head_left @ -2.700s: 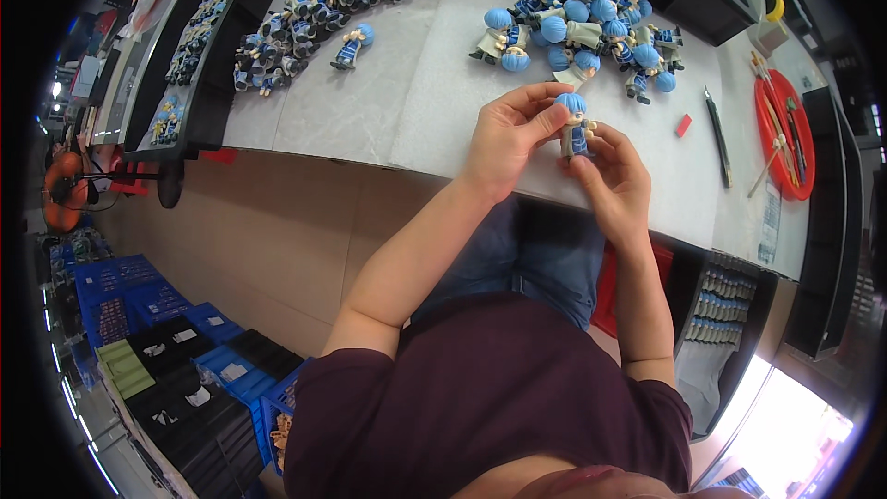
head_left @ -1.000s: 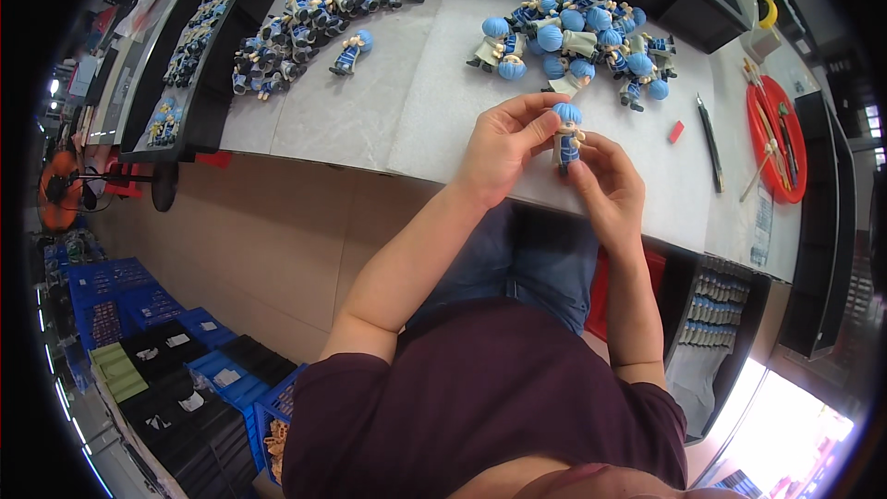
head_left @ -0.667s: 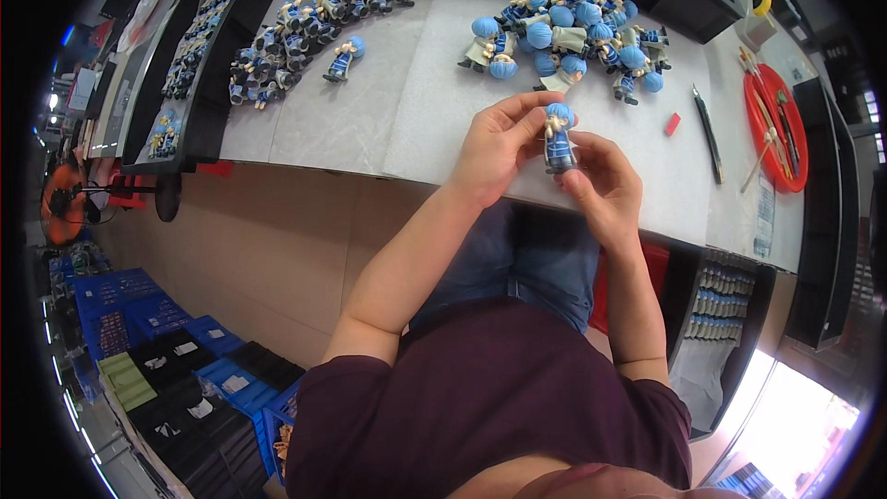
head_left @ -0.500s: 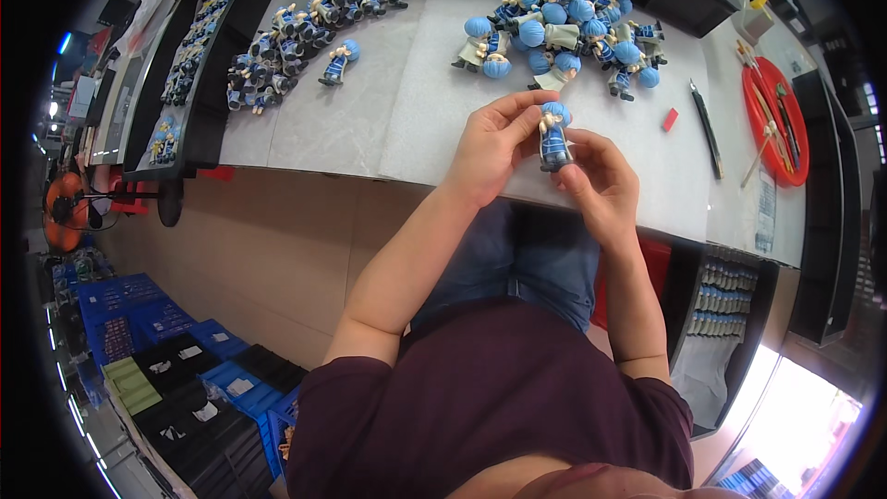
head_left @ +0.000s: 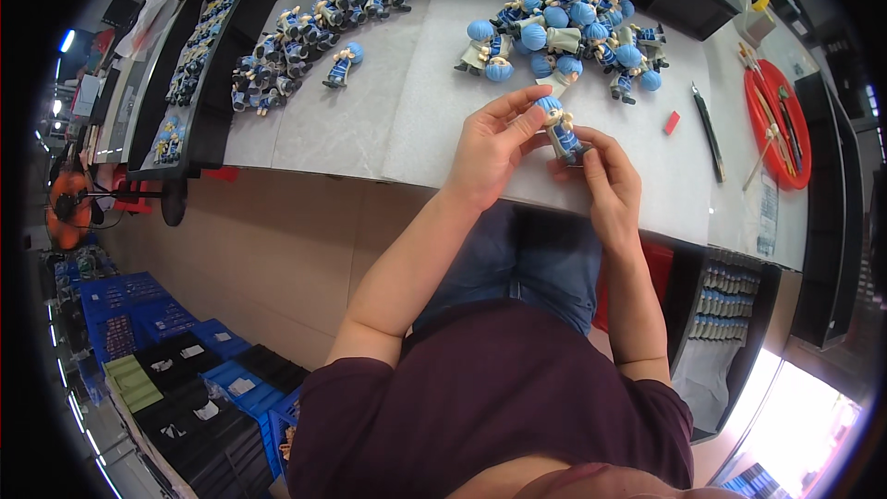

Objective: The person assembles small blue and white figurines by hand. They pick up a figurine, attach a small accessory to it, and place the completed unit into a black tray. This process is repeated continuously throughout the video.

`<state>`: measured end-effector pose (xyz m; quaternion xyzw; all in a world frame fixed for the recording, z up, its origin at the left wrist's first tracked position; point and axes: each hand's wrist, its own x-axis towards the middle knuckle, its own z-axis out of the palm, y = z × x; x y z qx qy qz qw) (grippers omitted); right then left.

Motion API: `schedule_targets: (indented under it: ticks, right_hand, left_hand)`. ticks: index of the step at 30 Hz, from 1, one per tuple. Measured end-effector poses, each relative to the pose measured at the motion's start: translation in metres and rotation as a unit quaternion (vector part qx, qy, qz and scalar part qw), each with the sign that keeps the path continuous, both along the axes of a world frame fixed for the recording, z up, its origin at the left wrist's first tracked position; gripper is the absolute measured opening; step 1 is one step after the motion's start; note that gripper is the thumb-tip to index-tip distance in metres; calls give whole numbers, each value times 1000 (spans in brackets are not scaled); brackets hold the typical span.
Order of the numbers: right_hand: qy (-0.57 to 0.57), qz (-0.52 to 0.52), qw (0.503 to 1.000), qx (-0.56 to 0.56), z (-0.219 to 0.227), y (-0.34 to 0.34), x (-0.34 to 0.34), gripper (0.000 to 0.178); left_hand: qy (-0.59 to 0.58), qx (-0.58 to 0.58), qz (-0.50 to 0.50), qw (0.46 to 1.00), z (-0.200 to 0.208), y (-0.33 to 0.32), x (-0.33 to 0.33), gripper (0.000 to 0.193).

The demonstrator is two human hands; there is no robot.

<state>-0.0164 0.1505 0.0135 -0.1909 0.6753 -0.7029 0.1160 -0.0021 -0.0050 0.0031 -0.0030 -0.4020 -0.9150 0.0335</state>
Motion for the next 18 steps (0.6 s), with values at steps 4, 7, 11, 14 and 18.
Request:
schedule_targets:
  ticks: [4, 7, 11, 14, 18]
  right_hand:
    - [-3, 1, 1000, -4, 1, -1, 0, 25]
    - [-11, 2, 1000, -12, 1, -2, 0, 24]
    - [-12, 6, 1000, -13, 1, -2, 1, 24]
    - [-1, 9, 1000, -7, -1, -2, 1, 23]
    - [0, 15, 1000, 4, -2, -2, 0, 24]
  left_hand:
    - [3, 7, -3, 1000, 2, 0, 1, 32]
    - [9, 3, -10, 1000, 3, -2, 3, 38]
    - [1, -1, -9, 1000, 5, -2, 3, 41]
    - [0, 15, -19, 1000, 3, -4, 2, 40]
    - [-1, 33, -33, 999, 1, -4, 1, 39]
